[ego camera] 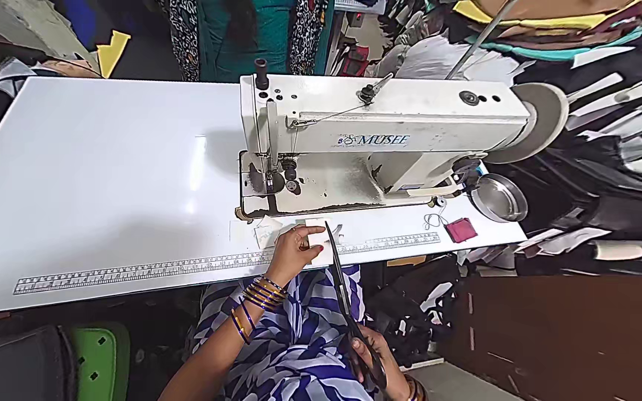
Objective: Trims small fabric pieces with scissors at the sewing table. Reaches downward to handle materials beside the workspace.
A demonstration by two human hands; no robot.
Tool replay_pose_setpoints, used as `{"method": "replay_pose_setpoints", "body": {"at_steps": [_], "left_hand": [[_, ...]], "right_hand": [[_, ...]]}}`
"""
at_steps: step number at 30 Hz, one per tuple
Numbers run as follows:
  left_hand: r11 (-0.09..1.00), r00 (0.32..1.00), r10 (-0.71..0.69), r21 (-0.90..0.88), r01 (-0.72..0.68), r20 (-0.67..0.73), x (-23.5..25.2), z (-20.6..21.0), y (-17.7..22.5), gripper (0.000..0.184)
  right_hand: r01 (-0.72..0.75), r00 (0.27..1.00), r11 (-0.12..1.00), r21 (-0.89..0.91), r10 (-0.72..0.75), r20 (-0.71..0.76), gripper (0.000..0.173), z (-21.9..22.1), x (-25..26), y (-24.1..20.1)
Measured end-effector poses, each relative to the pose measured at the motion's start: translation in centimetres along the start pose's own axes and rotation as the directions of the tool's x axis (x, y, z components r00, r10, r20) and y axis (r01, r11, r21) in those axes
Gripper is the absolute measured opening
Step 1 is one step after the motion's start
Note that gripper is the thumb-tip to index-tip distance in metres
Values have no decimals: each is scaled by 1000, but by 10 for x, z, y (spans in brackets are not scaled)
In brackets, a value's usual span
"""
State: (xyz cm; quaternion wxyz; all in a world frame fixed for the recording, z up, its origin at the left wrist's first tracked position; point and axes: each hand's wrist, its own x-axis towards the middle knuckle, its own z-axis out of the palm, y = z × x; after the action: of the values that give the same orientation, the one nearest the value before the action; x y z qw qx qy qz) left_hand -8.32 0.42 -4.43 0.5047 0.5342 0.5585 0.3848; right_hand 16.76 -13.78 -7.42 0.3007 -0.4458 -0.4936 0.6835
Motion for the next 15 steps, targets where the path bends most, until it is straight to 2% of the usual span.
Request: {"method": "replay_pose_setpoints", "body": {"at_steps": [4,8,11,13,15], "left_hand": [[1000,997,6,-4,-5,74,-8,4,4,38],[999,998,33,6,-34,58,-16,8,1,42],[999,999,39,-10,-40,-31,-16,-1,2,60],[997,990,76,11,-76,-119,-12,-17,3,61],[995,990,95,44,-91,-103,-5,-39,5,62]], "right_hand": [[8,997,999,-41,-5,76,57,-2,3,2],[-16,1000,999,34,16,4,45,7,5,-1],[-11,1000,999,33,12,-15,41,7,0,2],[2,999,1000,-26,-1,43,48,0,-2,6],[6,989,993,-116,11,146,63,-9,-2,8]]}}
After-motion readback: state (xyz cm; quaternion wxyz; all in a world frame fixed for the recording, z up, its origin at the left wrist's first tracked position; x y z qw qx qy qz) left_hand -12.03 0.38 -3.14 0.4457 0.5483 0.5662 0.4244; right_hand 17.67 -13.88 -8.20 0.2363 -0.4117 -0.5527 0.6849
